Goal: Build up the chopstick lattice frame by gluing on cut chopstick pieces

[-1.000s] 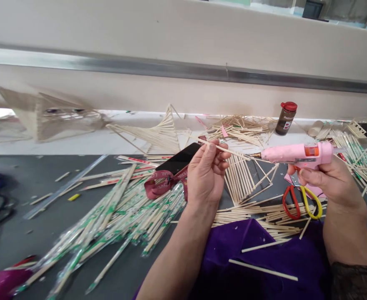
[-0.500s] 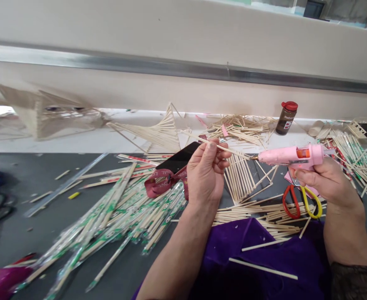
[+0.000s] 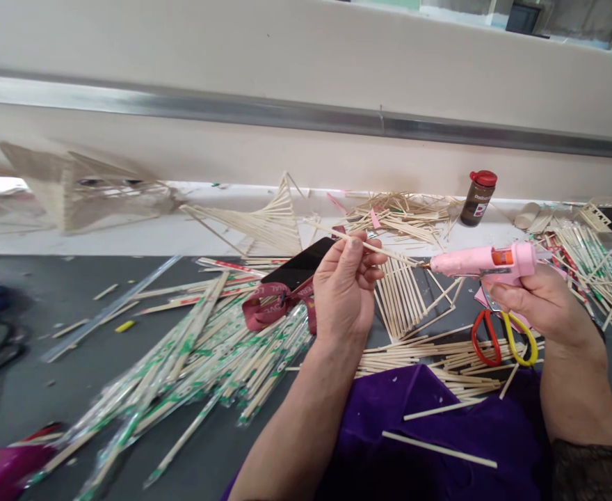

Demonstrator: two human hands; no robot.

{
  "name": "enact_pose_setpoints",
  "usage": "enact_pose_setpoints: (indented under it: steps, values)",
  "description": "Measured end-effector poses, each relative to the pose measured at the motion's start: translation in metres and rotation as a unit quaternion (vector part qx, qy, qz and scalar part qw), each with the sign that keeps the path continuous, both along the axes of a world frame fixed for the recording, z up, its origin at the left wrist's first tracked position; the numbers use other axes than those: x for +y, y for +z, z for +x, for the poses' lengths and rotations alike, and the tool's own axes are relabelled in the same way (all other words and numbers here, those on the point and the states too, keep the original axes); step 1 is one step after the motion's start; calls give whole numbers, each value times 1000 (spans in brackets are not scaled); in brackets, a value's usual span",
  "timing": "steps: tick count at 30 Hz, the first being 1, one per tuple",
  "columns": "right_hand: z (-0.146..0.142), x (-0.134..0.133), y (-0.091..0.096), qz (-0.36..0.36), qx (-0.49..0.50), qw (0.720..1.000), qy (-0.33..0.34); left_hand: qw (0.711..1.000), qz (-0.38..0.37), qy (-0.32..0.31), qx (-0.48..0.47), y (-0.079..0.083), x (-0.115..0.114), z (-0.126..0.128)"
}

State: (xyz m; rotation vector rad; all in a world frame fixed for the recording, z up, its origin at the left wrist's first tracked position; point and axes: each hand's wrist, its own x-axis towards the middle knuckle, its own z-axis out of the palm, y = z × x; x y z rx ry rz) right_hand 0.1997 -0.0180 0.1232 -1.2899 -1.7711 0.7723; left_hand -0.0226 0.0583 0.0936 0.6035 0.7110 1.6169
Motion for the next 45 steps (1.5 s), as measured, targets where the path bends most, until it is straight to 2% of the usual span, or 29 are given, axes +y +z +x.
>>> enact_pose_setpoints:
  steps: [6,17,22,26,30,33,36,40,45]
  values:
    - [1,2,3,-11,-30,999,25,999,27,-1,-17,-4,2,0]
    - [5,2,-1,6,-49,999,23,999,36,-1,-26,-3,2,-1]
    - [5,0,-3,12,-44,999,2,1000,26,-4,-10,-3,2,1]
    - [5,1,-2,8,-35,999,21,1000,11,-10,-4,-3,0,2]
    - [5,4,-1,16,-23,999,31,998,-14,-44,-30,0,-1,1]
    - [6,6,-2,25,-20,999,13,995,-42,-71,-60,4,-2,-1]
    - [8,7,-2,14,-14,1000,-21,992,-63,-72,-79,6,-1,-2]
    - [9,11,-3,-17,53,997,-61,992,-72,-67,-82,9,-1,-2]
    - [14,29,-13,-28,240,968,-70,989,-97,-71,-82,15,-3,1]
